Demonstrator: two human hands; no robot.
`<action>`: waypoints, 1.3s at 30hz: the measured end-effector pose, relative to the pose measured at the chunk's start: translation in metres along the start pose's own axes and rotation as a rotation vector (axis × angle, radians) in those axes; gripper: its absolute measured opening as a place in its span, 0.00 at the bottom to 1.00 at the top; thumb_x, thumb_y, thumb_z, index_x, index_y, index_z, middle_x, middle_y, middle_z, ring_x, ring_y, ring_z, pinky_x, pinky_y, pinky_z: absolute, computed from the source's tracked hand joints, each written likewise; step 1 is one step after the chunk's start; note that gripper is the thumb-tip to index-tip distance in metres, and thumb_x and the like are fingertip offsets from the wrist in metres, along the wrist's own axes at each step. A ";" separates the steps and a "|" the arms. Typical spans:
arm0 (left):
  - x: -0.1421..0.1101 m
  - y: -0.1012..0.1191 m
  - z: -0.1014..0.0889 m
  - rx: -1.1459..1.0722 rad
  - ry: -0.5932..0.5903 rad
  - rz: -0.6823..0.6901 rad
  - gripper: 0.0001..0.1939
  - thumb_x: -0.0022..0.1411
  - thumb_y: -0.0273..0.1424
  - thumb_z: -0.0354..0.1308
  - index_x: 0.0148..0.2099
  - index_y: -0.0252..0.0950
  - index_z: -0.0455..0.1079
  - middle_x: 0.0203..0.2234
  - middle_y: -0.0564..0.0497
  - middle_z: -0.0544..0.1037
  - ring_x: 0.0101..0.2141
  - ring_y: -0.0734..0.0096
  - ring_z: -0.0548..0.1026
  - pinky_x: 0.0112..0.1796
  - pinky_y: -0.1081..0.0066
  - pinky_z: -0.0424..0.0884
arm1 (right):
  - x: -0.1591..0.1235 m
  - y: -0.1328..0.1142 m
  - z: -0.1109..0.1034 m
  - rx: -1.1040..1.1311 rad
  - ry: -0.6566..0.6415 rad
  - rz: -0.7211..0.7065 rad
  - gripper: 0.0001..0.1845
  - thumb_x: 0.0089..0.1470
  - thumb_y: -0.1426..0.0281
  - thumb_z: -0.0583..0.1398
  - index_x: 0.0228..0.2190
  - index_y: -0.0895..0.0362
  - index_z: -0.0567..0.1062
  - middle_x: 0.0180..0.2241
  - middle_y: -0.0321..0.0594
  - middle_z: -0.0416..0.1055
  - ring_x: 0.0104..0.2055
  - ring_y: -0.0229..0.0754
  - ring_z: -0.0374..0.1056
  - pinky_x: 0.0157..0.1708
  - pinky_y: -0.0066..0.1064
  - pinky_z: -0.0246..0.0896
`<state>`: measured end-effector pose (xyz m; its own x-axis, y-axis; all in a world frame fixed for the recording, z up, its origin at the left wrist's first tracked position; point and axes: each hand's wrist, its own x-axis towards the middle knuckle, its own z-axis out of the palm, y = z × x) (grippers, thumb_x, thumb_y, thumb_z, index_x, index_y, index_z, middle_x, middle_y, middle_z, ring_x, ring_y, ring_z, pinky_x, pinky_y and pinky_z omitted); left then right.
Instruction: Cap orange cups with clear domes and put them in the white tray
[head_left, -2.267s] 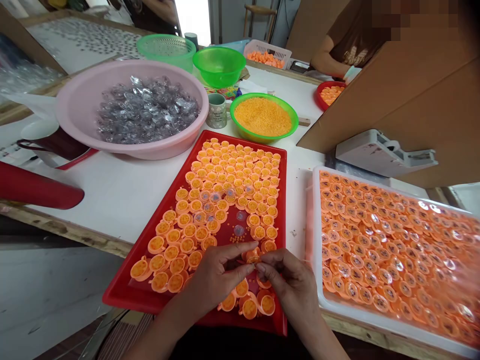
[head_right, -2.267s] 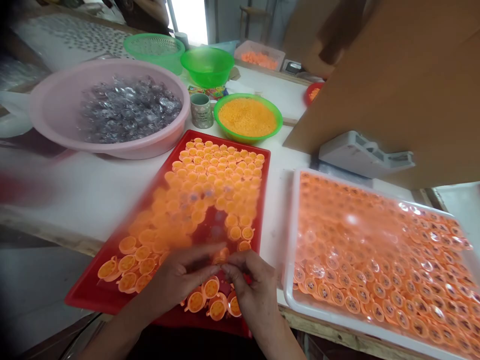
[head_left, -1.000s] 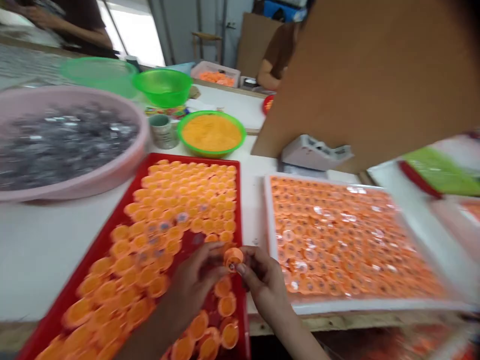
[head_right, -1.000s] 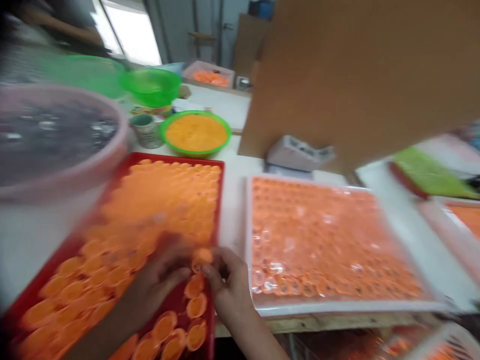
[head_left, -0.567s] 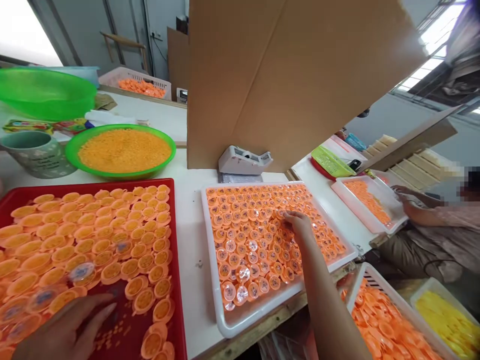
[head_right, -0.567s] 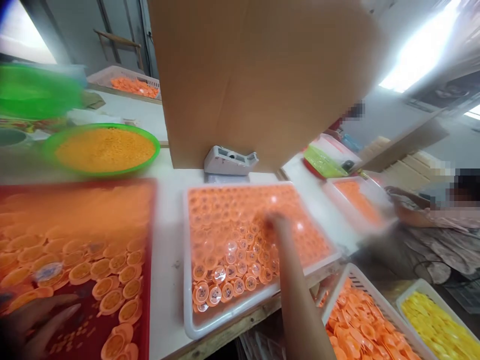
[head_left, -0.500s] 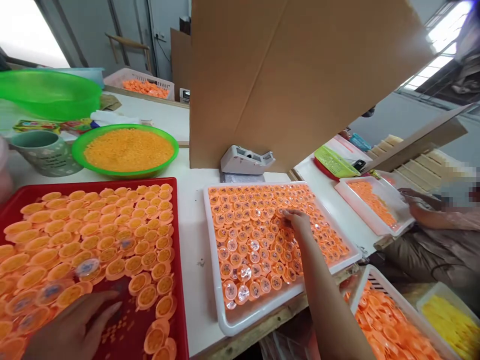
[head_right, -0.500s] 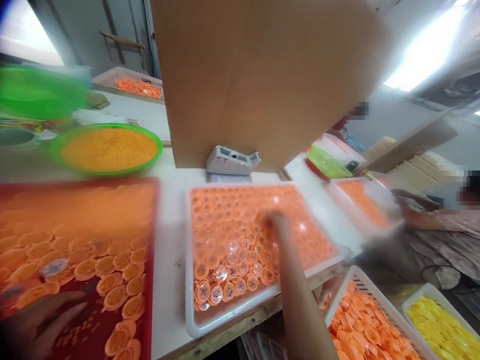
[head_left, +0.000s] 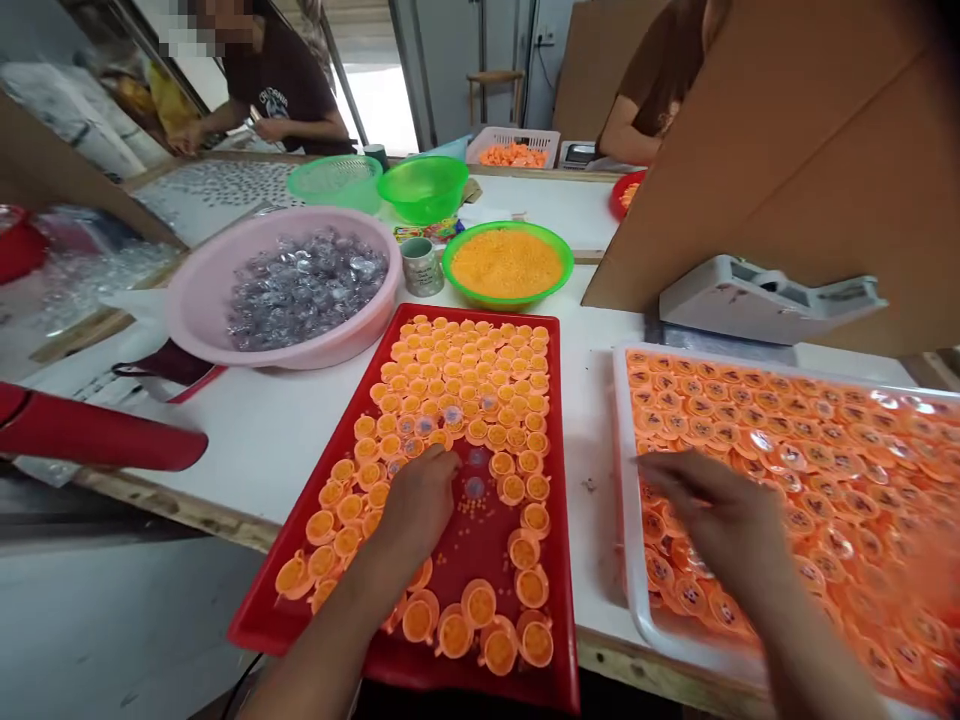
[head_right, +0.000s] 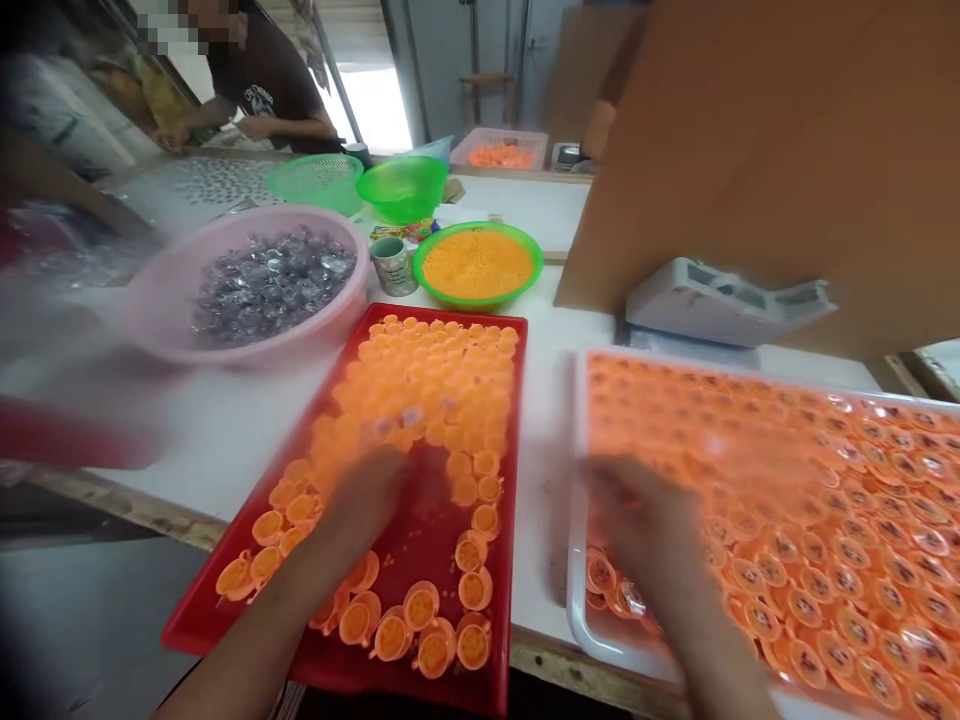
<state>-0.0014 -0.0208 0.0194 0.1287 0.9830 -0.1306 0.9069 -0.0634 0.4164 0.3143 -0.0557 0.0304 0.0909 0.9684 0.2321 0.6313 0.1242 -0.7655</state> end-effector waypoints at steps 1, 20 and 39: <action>0.000 0.000 -0.001 -0.009 -0.003 0.006 0.15 0.58 0.20 0.47 0.30 0.38 0.74 0.28 0.48 0.76 0.32 0.64 0.74 0.34 0.69 0.67 | -0.003 -0.023 0.030 -0.092 -0.178 -0.209 0.11 0.55 0.77 0.58 0.34 0.53 0.79 0.30 0.42 0.77 0.30 0.45 0.69 0.26 0.34 0.64; 0.032 0.012 0.013 -0.132 -0.208 0.389 0.11 0.55 0.17 0.49 0.32 0.37 0.67 0.31 0.51 0.69 0.30 0.68 0.67 0.28 0.69 0.60 | -0.055 -0.088 0.133 0.357 -0.552 0.146 0.15 0.51 0.82 0.56 0.37 0.56 0.77 0.30 0.39 0.74 0.32 0.40 0.69 0.33 0.31 0.65; -0.003 -0.004 0.007 -0.113 -0.242 0.302 0.16 0.57 0.17 0.47 0.44 0.38 0.67 0.30 0.51 0.70 0.32 0.65 0.70 0.31 0.69 0.61 | -0.053 -0.075 0.107 1.021 -0.505 0.622 0.16 0.48 0.62 0.69 0.33 0.56 0.71 0.25 0.32 0.72 0.27 0.35 0.72 0.28 0.26 0.69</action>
<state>-0.0028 -0.0248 0.0120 0.4859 0.8532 -0.1895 0.7657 -0.3110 0.5630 0.1796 -0.0933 0.0107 -0.2850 0.8688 -0.4050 -0.3009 -0.4823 -0.8227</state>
